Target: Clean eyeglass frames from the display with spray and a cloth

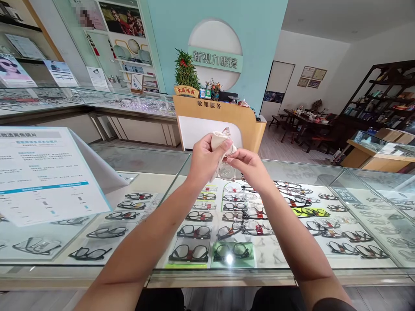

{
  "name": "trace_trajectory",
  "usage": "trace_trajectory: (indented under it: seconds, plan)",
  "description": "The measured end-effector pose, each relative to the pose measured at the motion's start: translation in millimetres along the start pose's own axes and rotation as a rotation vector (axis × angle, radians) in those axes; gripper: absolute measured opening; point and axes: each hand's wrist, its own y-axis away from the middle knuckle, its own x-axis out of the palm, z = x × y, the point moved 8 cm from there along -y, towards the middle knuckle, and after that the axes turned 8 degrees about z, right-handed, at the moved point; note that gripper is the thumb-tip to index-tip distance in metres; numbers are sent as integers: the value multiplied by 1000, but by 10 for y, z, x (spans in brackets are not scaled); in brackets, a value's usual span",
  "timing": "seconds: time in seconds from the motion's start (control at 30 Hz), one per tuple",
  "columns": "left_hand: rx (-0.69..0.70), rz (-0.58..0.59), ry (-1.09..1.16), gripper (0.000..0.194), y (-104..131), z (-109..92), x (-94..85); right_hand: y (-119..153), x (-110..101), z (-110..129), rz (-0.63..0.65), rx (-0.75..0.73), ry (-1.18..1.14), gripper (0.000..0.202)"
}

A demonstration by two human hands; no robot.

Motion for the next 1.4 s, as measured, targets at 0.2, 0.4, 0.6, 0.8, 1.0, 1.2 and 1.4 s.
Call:
trace_trajectory:
  seconds: [0.2,0.4,0.6,0.8,1.0,1.2,1.4]
  plan:
    - [-42,24,64,50,-50,44,-49,-27,-46,-20,-43,-34,-82,13]
    - [-179,161,219,52,-144,164,-25,-27,-234,9,-144,-56,-60,14]
    - [-206,183,242,57,-146,163,-17,41,-449,52,-340,-142,-118,12]
    - [-359,381,146,63,19,245,190,34,-468,21,-373,-178,-178,18]
    - [-376,453,141,61,112,324,329,35,-357,-20,-384,-195,-155,21]
    - [-352,426,123,65,138,295,372,-8,-268,-42,-291,-222,-245,22]
    - [-342,423,36,67,143,263,372,-16,-252,-44,-278,-239,-298,28]
